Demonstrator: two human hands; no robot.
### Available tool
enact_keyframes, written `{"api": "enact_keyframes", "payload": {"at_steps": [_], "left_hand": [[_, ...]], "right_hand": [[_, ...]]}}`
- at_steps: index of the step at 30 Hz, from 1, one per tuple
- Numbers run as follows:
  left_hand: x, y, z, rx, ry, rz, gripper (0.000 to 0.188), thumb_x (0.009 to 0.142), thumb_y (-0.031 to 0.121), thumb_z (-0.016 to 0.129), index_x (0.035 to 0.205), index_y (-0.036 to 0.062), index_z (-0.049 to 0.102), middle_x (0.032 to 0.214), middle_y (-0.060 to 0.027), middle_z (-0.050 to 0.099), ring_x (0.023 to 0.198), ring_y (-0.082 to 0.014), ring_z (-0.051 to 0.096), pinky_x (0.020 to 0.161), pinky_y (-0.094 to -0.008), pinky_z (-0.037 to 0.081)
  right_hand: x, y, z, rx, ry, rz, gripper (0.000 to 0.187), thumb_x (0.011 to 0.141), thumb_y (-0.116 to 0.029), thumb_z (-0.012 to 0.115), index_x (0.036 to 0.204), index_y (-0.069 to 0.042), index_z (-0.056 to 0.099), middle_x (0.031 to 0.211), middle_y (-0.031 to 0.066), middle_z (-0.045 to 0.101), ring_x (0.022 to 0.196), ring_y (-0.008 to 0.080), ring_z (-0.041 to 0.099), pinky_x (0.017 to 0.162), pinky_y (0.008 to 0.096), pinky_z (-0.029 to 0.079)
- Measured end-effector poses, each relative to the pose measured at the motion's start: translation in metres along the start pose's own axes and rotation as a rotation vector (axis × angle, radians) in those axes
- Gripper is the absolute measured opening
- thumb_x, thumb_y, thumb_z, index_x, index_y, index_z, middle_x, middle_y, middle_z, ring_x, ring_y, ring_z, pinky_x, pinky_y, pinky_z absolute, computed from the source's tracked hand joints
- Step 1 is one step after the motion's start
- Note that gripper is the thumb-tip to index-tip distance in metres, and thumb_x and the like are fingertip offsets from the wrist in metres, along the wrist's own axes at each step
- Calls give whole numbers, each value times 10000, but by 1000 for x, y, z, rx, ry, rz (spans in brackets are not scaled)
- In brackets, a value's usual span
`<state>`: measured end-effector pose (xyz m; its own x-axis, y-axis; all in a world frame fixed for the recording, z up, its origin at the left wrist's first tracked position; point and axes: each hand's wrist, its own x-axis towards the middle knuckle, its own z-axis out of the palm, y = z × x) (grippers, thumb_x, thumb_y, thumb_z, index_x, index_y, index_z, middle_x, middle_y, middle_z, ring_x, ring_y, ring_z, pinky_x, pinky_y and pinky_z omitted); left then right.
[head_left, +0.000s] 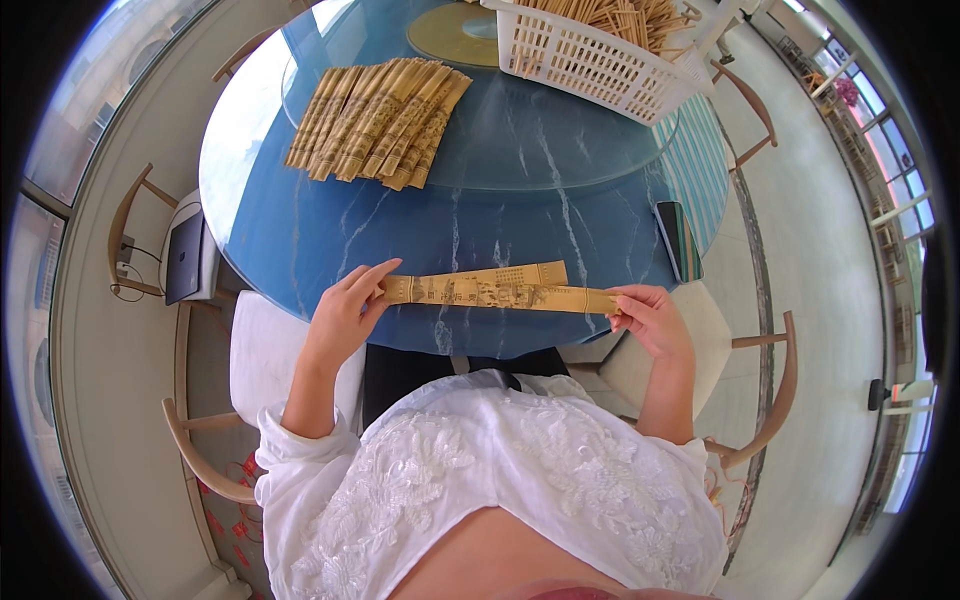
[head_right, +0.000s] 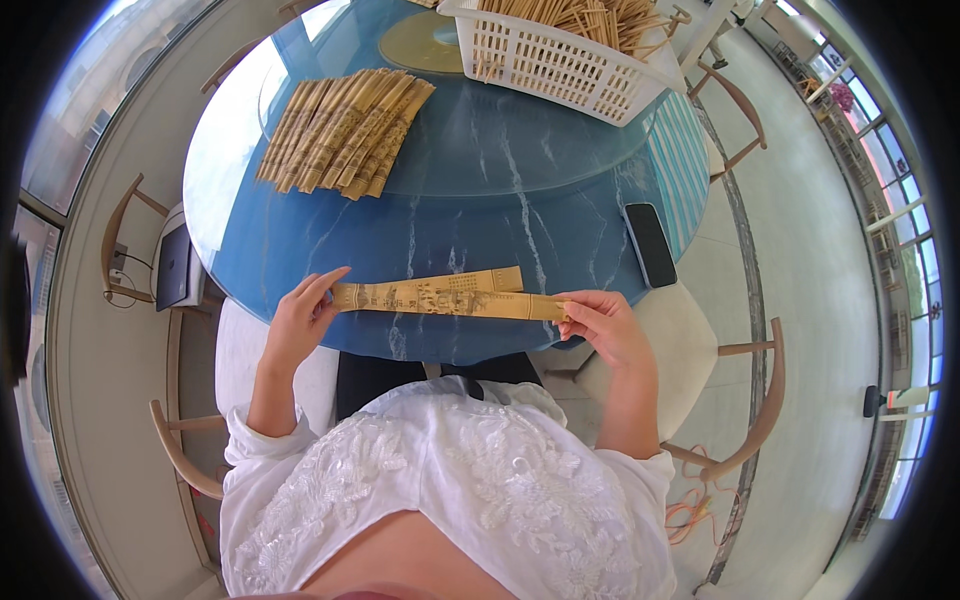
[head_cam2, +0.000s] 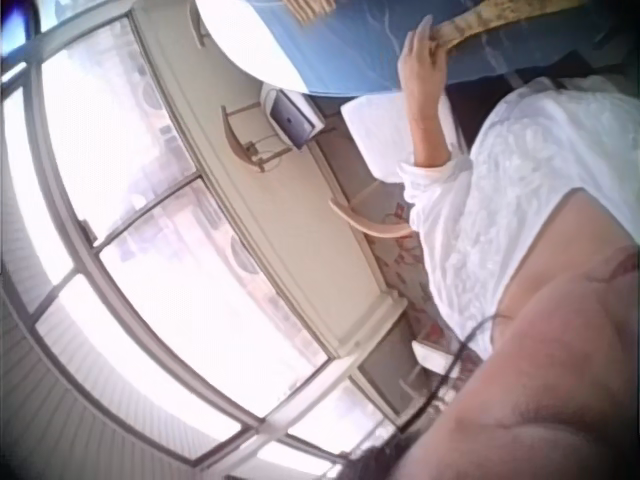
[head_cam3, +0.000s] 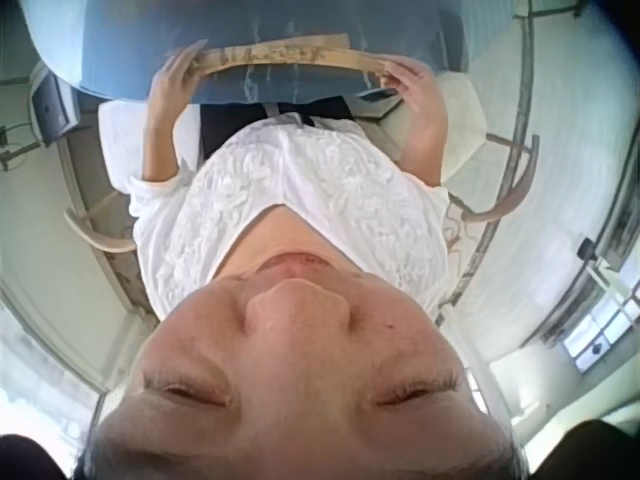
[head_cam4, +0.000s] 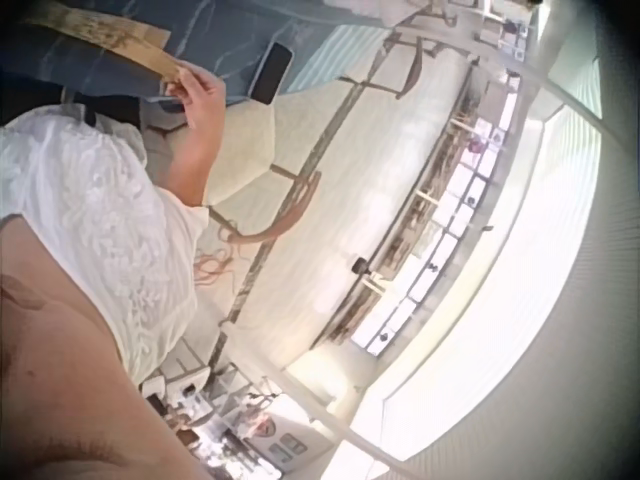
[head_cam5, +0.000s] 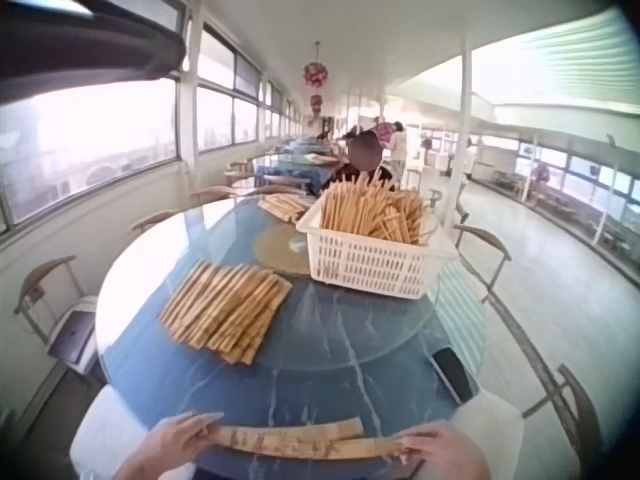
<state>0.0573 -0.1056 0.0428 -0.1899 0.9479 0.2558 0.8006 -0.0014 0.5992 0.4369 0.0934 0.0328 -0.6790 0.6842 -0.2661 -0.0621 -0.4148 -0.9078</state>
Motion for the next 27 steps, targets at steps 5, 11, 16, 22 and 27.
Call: {"api": "enact_keyframes", "payload": {"at_steps": [5,11,16,22,27], "left_hand": [[-21,-9,23,-892,-109,-282,279,982,130,619,1217,-11,566,917,-89,664,756,-125,650,646,-260,531],[-28,-17,32,-1112,-154,-481,218,1014,176,581,1092,-28,571,897,-118,697,734,-183,703,640,-290,580],[-36,-9,24,-1184,-232,-514,191,1023,179,556,1061,-7,572,943,-148,712,810,-223,730,689,-317,608],[2,-12,12,-1406,289,-442,175,1031,185,535,1071,17,564,1012,-168,705,908,-247,724,795,-343,609],[67,-33,-5,-1337,521,-368,207,1030,186,535,1069,-17,548,1099,-231,676,973,-282,710,867,-380,603]], "right_hand": [[4,3,1,-128,5,-16,205,931,-43,640,1101,55,698,857,129,705,721,169,666,663,285,556],[8,4,10,-356,63,-77,177,932,-46,641,1063,52,707,851,100,701,711,149,654,667,281,552],[26,6,16,-198,243,-223,195,950,-71,641,1103,34,702,871,91,704,735,128,651,708,281,561],[64,35,23,-223,428,-471,228,980,-83,609,1175,19,670,867,69,685,732,118,637,698,266,554],[70,61,28,-527,429,-545,189,971,-49,612,1129,8,696,828,65,693,706,89,644,676,222,542]]}}
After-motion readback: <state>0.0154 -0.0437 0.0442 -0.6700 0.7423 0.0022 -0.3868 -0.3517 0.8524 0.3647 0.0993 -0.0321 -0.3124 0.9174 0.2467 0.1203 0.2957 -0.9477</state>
